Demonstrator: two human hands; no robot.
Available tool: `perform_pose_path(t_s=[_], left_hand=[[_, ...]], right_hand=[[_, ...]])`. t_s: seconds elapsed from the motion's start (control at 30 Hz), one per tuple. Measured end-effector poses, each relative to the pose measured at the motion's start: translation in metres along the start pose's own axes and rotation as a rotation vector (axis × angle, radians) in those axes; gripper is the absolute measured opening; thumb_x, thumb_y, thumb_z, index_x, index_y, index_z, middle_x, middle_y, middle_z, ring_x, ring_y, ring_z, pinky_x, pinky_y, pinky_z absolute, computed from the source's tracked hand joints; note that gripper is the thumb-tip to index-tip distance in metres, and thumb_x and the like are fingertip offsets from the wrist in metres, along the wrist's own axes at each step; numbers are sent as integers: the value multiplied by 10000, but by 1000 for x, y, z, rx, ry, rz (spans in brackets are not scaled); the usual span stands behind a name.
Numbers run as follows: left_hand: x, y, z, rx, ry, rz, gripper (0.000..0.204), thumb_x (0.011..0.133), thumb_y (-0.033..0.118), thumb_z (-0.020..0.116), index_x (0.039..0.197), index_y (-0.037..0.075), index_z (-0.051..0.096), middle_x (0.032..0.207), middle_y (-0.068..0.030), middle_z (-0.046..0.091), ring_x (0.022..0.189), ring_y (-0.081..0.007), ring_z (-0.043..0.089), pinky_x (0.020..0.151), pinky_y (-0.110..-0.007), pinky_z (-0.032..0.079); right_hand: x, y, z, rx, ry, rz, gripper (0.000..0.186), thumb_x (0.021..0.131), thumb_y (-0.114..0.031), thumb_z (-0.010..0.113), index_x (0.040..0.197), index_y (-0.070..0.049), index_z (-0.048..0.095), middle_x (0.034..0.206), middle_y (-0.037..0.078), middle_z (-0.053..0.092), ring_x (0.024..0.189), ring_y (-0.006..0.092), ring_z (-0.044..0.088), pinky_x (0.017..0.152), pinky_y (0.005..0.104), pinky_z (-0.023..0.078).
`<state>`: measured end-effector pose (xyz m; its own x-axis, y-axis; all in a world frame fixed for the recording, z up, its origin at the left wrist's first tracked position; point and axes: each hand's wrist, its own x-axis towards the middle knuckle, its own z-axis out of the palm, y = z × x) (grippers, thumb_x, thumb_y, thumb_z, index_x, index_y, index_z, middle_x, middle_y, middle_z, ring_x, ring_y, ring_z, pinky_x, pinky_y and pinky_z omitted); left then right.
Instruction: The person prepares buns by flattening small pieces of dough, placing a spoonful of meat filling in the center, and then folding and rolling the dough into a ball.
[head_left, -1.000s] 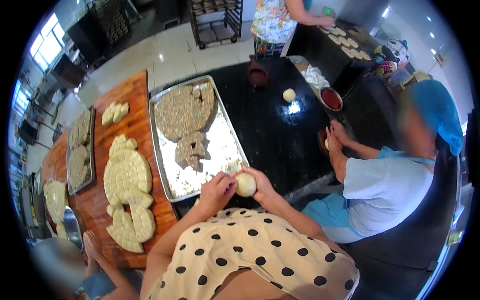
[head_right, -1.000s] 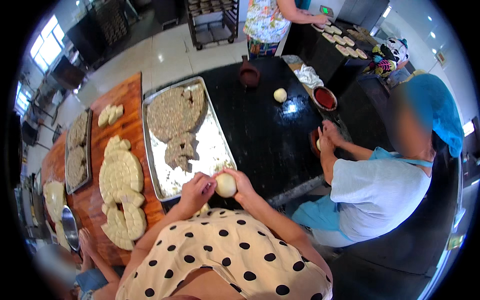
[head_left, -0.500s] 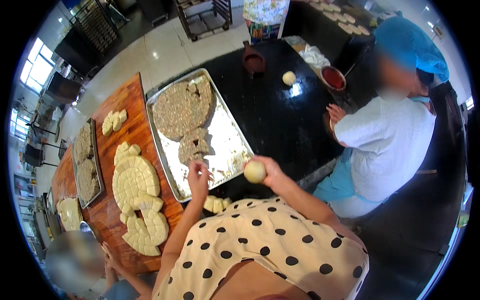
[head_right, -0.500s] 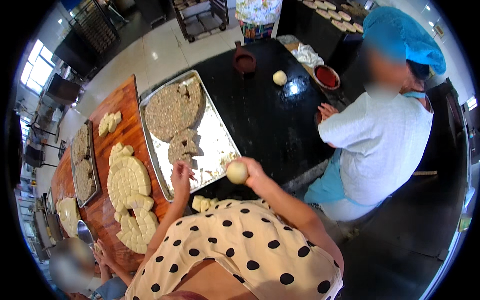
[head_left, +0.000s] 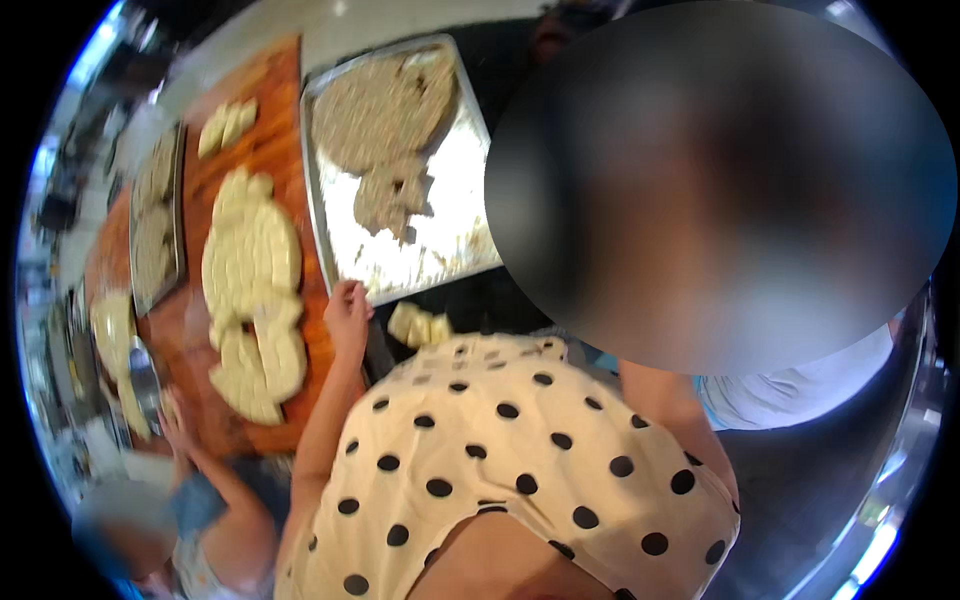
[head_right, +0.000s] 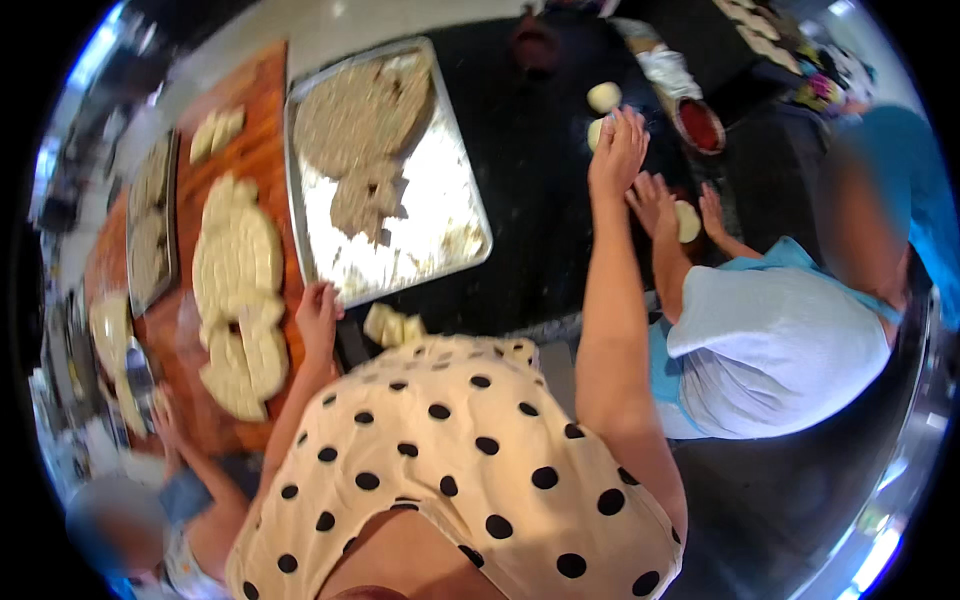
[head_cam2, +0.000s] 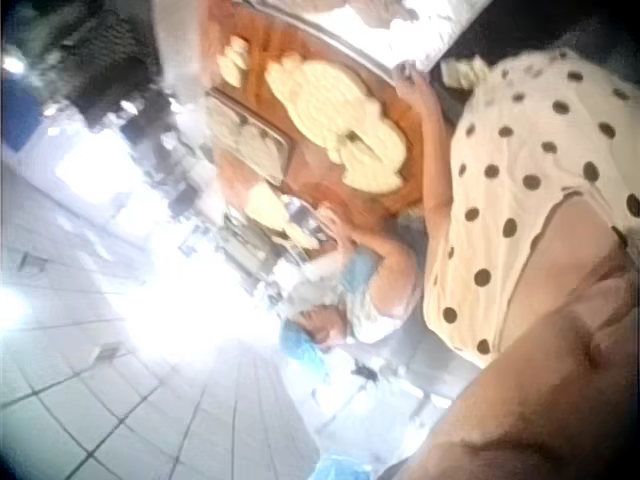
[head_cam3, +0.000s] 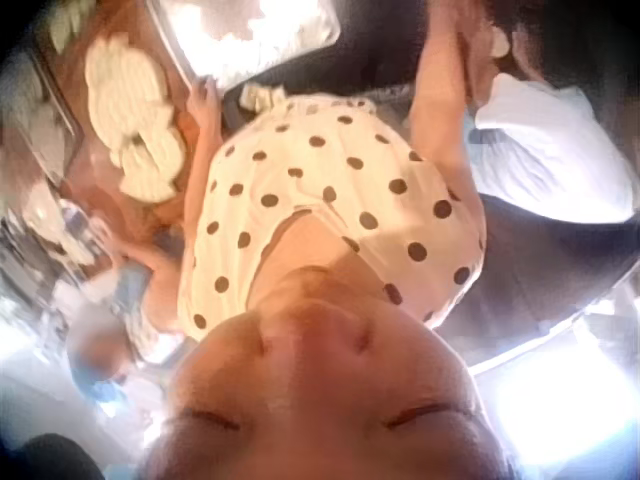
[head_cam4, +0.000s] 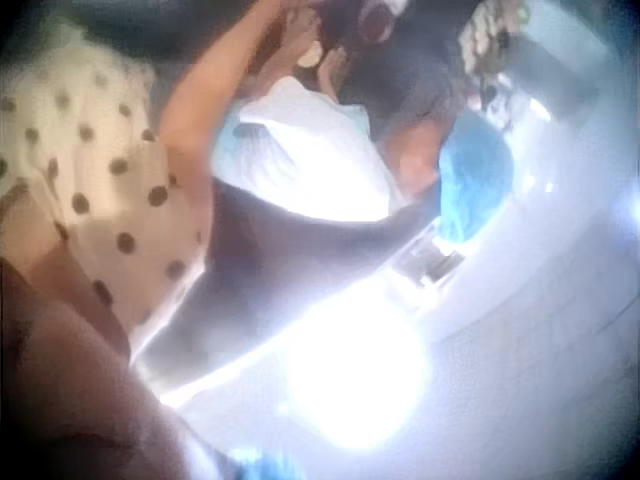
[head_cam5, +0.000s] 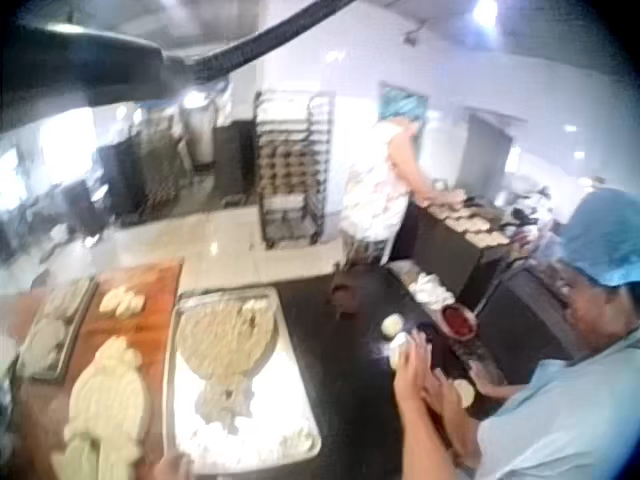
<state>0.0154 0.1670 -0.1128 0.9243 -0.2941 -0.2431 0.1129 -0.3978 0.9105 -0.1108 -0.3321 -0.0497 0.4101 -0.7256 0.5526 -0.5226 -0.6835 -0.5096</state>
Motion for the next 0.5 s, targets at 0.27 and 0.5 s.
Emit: perform_pose_path(t_s=[0.27,0.5], left_hand=[[-33,-65,27,469,-282,13,538,834,143,690,1318,32,485,1193,-172,545,854,-247,643,758,-333,527],[-29,-128,39,332,-15,-325,725,830,224,721,1430,24,365,1242,-187,505,961,-243,606,713,-326,541]], right_hand=[[-232,-62,-30,465,-742,83,138,892,-166,647,944,-80,742,976,89,724,879,257,698,784,336,548],[-320,-125,30,392,-1150,-412,825,756,-241,787,1429,-26,361,1372,174,473,1269,351,459,1038,410,414]])
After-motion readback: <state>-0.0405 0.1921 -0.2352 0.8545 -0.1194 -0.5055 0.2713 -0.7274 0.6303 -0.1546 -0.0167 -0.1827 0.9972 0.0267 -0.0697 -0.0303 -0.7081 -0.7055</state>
